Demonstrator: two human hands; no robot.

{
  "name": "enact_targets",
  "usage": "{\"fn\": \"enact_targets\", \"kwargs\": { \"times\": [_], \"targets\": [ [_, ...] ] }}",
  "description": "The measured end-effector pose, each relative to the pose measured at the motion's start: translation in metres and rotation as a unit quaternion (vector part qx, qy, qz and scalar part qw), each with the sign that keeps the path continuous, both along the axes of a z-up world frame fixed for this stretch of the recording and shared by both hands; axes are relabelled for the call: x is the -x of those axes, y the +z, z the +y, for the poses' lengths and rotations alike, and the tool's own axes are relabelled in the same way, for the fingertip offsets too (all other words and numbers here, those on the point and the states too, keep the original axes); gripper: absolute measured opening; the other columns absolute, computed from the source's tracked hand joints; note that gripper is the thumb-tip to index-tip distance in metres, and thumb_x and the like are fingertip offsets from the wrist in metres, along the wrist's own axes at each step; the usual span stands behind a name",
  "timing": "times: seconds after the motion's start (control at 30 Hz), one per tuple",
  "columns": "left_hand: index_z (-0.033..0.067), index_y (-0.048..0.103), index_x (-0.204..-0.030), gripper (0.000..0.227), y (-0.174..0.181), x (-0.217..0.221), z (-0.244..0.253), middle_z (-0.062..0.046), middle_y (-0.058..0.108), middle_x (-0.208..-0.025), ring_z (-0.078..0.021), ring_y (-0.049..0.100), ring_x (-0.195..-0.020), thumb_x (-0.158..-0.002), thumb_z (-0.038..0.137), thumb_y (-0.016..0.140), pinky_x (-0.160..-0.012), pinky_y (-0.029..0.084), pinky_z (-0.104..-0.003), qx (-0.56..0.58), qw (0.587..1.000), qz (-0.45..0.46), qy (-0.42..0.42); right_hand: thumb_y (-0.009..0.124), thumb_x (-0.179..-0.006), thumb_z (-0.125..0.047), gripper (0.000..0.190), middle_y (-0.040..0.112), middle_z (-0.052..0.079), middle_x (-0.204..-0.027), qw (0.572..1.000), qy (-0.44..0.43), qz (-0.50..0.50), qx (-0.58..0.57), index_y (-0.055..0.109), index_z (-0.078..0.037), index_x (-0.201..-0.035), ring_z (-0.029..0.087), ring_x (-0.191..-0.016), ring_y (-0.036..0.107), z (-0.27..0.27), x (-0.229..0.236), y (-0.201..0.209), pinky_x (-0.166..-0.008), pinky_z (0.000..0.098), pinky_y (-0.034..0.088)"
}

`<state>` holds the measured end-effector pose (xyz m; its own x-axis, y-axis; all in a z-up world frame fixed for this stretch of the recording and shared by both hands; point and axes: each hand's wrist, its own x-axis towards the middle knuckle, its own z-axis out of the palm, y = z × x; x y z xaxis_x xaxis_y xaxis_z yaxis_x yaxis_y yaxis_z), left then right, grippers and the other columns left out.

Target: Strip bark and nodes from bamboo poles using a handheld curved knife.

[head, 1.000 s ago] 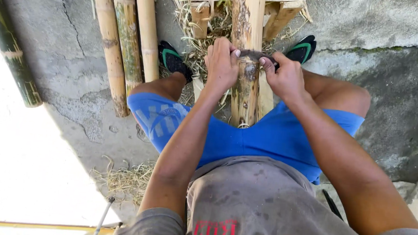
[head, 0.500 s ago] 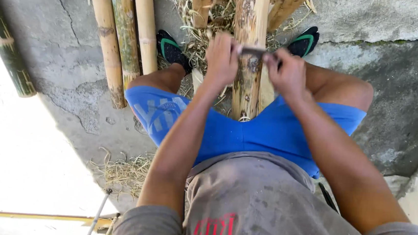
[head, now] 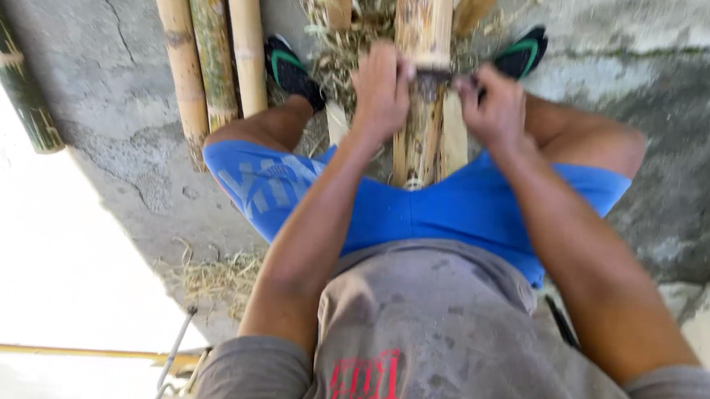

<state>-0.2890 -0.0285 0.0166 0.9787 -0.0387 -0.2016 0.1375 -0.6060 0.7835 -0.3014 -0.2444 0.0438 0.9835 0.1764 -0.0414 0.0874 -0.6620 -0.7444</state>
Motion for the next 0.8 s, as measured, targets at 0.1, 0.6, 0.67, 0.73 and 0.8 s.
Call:
{"fn": "enact_targets", "kwargs": {
  "times": [0.1,0.6,0.67,0.73,0.8],
  "targets": [
    [0.0131,0.05,-0.099,0.011,0.009,-0.012,0.006,-0.004,0.052,-0.094,-0.0238,0.048,-0.09,-0.098,0.014,0.06,-0.08,0.032,-0.041,0.033,0.999,-0.019,-0.003,0.076,-0.112,-0.029,0.039,0.06,0.019,-0.073,1.0,0.007,-0.001,0.019,0.059,-0.002,-0.09,0.039,-0.065,0.063,0.0,-0.015,-0.002,-0.056,0.0437,0.046],
    [0.0112,0.053,-0.099,0.006,0.038,0.148,0.01,-0.009,0.05,-0.097,-0.0284,0.047,-0.091,-0.1,0.016,0.056,-0.081,0.032,-0.042,0.067,0.996,0.062,-0.018,0.074,-0.101,-0.024,0.028,0.061,0.019,-0.074,0.99,0.055,0.124,-0.022,0.062,-0.004,-0.086,0.037,-0.063,0.063,-0.006,0.132,0.022,-0.057,0.0439,0.048],
    [0.0108,0.053,-0.1,0.007,0.052,0.171,0.012,-0.009,0.051,-0.098,-0.0291,0.048,-0.093,-0.099,0.016,0.057,-0.081,0.032,-0.042,0.07,0.995,0.078,-0.01,0.074,-0.1,-0.024,0.028,0.062,0.019,-0.075,0.983,0.077,0.168,0.0,0.062,-0.003,-0.086,0.038,-0.065,0.063,-0.006,0.143,0.033,-0.059,0.0446,0.048],
    [0.0104,0.053,-0.1,0.008,0.041,0.138,0.012,-0.009,0.051,-0.098,-0.0299,0.048,-0.094,-0.098,0.016,0.058,-0.082,0.033,-0.042,0.072,0.996,0.051,-0.003,0.074,-0.1,-0.024,0.028,0.063,0.019,-0.076,0.98,0.099,0.171,0.024,0.062,-0.003,-0.086,0.039,-0.068,0.064,-0.006,0.11,0.023,-0.06,0.0453,0.047],
    [0.0104,0.053,-0.097,0.007,0.04,0.109,0.007,-0.012,0.047,-0.097,-0.031,0.045,-0.091,-0.095,0.012,0.059,-0.079,0.032,-0.043,-0.016,0.998,0.047,-0.044,0.069,-0.1,-0.023,0.019,0.064,0.015,-0.076,0.973,0.065,0.218,-0.051,0.069,-0.004,-0.099,0.028,-0.067,0.064,-0.008,0.092,0.021,-0.06,0.0412,0.05]
  ]
}}
